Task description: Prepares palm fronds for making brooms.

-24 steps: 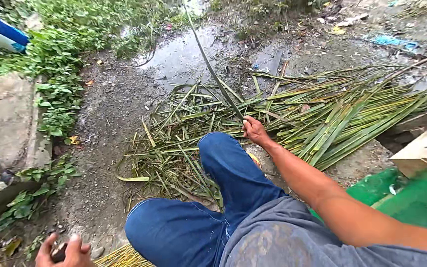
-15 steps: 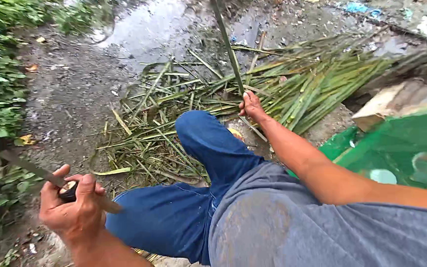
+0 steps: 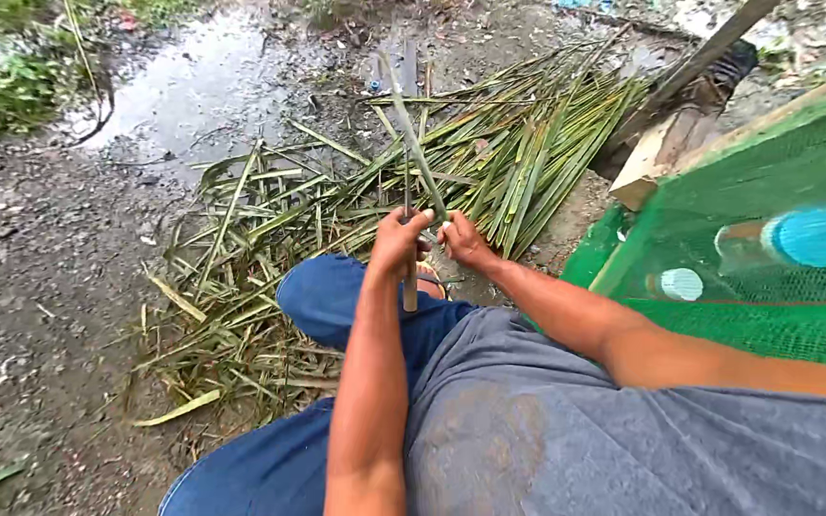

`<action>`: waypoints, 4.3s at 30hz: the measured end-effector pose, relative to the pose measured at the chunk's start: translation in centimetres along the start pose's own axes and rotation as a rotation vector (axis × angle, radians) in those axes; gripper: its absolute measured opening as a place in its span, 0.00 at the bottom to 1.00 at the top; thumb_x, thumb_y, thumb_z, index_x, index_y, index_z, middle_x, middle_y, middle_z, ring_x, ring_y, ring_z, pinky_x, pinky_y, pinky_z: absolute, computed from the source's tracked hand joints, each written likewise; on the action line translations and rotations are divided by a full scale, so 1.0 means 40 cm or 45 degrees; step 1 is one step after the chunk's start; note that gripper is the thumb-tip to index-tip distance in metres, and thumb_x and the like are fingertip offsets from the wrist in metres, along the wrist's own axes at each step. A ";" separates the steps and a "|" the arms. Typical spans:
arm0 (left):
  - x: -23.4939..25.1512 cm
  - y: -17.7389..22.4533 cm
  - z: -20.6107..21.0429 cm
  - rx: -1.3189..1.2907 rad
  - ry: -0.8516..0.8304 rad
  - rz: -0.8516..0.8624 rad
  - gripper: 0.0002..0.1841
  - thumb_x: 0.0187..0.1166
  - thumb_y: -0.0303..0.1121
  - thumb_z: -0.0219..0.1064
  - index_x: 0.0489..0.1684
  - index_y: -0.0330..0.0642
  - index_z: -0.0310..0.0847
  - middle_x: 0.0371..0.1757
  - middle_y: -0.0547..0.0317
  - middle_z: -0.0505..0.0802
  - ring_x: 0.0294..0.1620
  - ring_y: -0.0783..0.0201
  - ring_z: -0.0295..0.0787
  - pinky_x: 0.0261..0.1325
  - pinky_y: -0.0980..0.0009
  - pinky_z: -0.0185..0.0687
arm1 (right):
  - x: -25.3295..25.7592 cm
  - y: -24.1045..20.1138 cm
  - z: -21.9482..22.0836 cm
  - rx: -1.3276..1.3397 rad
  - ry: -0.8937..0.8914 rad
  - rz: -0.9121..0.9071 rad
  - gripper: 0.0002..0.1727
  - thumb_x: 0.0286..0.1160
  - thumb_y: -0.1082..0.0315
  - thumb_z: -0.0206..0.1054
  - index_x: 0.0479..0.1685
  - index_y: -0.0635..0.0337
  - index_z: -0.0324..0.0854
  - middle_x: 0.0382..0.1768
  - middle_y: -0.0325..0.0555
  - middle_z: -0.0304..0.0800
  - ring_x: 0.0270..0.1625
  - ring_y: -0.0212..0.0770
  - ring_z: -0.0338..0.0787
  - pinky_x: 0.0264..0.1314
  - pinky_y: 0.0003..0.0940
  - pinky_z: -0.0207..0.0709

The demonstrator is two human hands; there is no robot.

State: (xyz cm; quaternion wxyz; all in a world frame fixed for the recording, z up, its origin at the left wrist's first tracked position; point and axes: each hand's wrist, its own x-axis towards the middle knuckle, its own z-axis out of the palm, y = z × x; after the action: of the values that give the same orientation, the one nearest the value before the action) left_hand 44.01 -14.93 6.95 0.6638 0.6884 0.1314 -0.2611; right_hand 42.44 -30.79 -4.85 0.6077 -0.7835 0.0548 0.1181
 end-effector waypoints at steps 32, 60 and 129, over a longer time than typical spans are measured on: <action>-0.276 0.020 -0.307 -0.105 0.625 0.780 0.13 0.82 0.30 0.67 0.61 0.41 0.80 0.36 0.60 0.89 0.23 0.70 0.83 0.30 0.72 0.86 | 0.048 -0.443 0.247 0.315 -0.796 -0.505 0.14 0.89 0.68 0.53 0.61 0.63 0.81 0.37 0.44 0.91 0.34 0.35 0.89 0.40 0.34 0.86; -0.385 -0.225 -0.535 -0.050 0.865 0.722 0.30 0.84 0.37 0.64 0.86 0.40 0.67 0.38 0.63 0.87 0.25 0.73 0.79 0.28 0.77 0.80 | 0.017 -0.505 0.607 0.648 -1.290 -0.042 0.04 0.83 0.77 0.58 0.43 0.62 0.76 0.25 0.44 0.86 0.14 0.29 0.75 0.14 0.20 0.70; -0.576 -0.181 -0.796 0.369 1.996 1.164 0.25 0.87 0.28 0.57 0.83 0.29 0.65 0.60 0.56 0.89 0.45 0.79 0.85 0.49 0.79 0.83 | 0.066 -0.616 0.596 -0.349 -1.353 -1.288 0.13 0.88 0.68 0.58 0.52 0.57 0.90 0.30 0.37 0.89 0.26 0.26 0.82 0.32 0.27 0.80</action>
State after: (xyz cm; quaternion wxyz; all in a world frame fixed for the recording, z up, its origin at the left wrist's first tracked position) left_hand 26.97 20.80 12.56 0.3308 0.7298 0.2251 0.5543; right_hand 47.83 -1.34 12.06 0.4293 -0.6192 -0.6287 0.1925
